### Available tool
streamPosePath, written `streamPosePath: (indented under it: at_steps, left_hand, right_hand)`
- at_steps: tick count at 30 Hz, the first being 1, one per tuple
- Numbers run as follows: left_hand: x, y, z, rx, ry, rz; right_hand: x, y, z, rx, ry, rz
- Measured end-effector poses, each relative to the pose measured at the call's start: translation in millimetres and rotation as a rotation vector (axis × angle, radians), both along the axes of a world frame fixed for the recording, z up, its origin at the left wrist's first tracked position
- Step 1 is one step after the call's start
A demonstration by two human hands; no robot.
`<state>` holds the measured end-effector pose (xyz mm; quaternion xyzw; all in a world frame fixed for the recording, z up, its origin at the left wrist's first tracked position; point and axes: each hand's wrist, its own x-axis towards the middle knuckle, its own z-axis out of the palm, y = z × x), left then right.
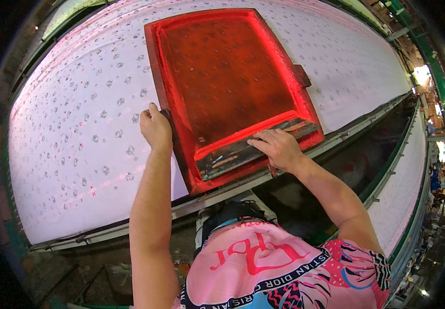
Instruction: The person uses a red rectangular screen printing frame to apply a pattern onto a long piece of light-colored fabric on a conveyor. They repeatedly dip the frame into a red liquid and press it onto the fabric, moving along the conveyor as it advances.
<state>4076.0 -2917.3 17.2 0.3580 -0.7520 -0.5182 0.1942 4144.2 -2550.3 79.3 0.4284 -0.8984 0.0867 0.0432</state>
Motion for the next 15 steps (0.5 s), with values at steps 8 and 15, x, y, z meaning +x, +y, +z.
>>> streamPosePath:
  at_steps: [8, 15]
  left_hand:
    - [-1, -1, -3, 0.043, 0.033, 0.004]
    - [1, 0, -1, 0.077, 0.025, 0.057]
  right_hand:
    - [-122, -45, -18, -0.025, 0.054, -0.055]
    - [-262, -85, -20, -0.017, 0.041, -0.073]
